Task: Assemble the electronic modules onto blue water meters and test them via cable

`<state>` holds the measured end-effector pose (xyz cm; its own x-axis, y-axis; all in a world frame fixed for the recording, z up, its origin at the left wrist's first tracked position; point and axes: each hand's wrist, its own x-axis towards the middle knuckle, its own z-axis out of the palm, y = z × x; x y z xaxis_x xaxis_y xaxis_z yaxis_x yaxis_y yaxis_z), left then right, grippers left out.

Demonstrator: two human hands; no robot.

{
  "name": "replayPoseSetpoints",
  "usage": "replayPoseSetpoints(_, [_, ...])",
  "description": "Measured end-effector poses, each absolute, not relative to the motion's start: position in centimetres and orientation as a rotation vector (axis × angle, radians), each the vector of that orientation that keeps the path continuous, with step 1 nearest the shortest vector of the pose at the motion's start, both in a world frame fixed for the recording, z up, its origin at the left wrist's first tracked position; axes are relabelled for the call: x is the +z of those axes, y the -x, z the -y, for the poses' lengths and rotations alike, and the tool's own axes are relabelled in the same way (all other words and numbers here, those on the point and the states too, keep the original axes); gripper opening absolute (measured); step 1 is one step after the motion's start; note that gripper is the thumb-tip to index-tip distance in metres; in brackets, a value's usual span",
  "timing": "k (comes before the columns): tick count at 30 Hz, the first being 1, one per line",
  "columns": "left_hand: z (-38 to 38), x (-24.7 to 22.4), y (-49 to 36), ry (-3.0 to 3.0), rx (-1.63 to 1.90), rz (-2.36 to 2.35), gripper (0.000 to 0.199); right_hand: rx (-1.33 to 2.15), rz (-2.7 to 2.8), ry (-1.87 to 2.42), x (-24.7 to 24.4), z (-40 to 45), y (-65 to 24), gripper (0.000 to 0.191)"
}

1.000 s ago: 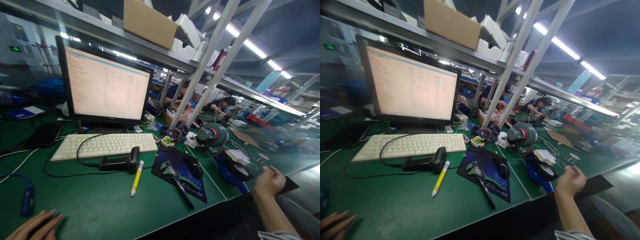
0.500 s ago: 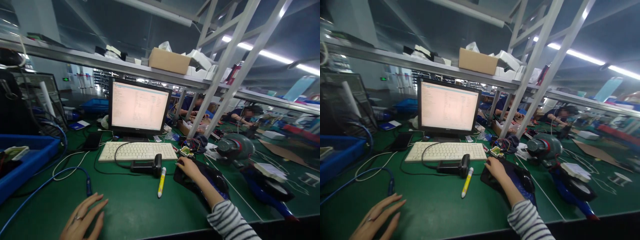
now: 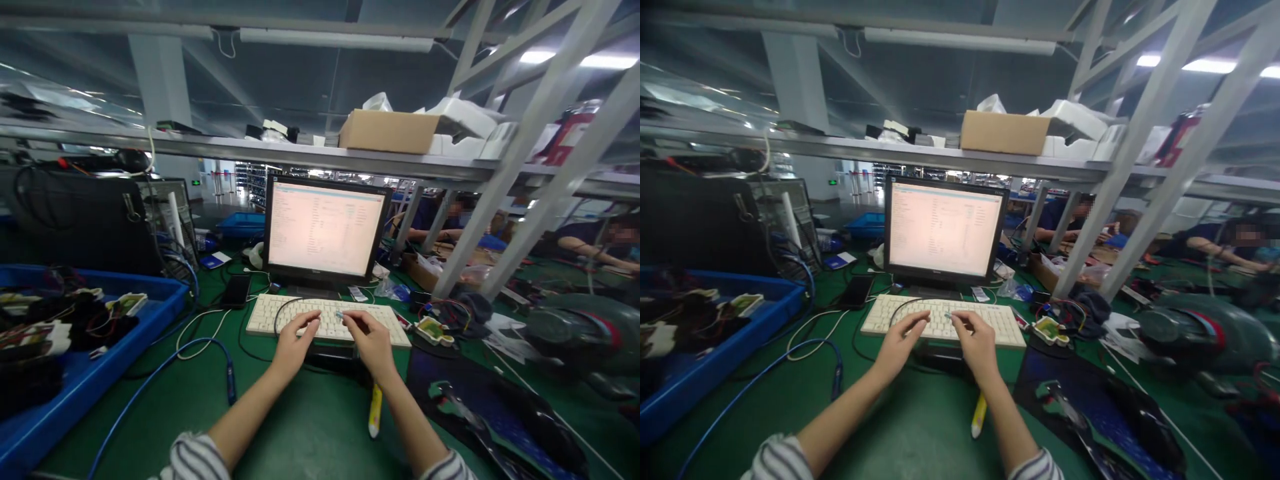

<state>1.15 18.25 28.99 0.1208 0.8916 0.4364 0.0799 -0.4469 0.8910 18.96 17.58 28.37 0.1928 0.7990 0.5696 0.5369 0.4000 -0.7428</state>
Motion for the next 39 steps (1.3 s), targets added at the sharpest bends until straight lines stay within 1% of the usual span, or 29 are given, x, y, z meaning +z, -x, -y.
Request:
replayPoseSetpoints(2, [-20.0, 28.5, -1.3, -1.643, 1.433, -0.979, 0.029, 0.296, 1.428, 1.198, 27.4, -18.2, -17.4, 0.029])
replayPoseSetpoints(5, [-20.5, 27.2, -0.6, -1.611, 1.448, -0.995, 0.029, 0.266, 1.457, 1.14, 26.5, -17.7, -17.2, 0.021])
replayPoseSetpoints(11, [-19.4, 26.4, 0.3, -1.571, 1.376, -0.956, 0.028, 0.095, 1.588, 1.081, 27.4, -15.6, -17.6, 0.01])
replayPoseSetpoints(17, [-18.8, 26.0, -0.4, -1.621, 1.248, -0.882, 0.029, 0.077, 1.763, 0.969, 27.3, -15.0, -16.2, 0.014])
replayPoseSetpoints(24, [-18.7, 25.8, -0.7, -1.589, 1.264, -0.932, 0.027, 0.138, 1.73, 0.976, 26.6, -15.1, -15.9, 0.013])
replayPoseSetpoints(27, [-18.8, 26.0, -0.6, -1.591, 1.278, -0.946, 0.022, 0.167, 1.705, 1.01, 26.6, -15.1, -15.9, 0.013])
replayPoseSetpoints(29, [-18.8, 26.1, -0.5, -1.601, 1.283, -0.963, 0.019, 0.228, 1.657, 1.039, 26.6, -15.0, -15.8, 0.02])
replayPoseSetpoints(32, [-18.7, 26.3, -0.4, -1.638, 1.281, -0.965, 0.017, 0.413, 1.565, 1.073, 26.7, -15.0, -15.7, 0.028])
replayPoseSetpoints(37, [-18.4, 26.5, -0.6, -1.666, 1.268, -0.935, 0.017, 0.702, 1.405, 1.095, 26.5, -15.3, -15.4, 0.024])
replayPoseSetpoints(39, [-18.5, 26.3, -0.6, -1.639, 1.28, -0.943, 0.019, 0.851, 1.254, 1.066, 26.4, -15.6, -15.3, 0.028])
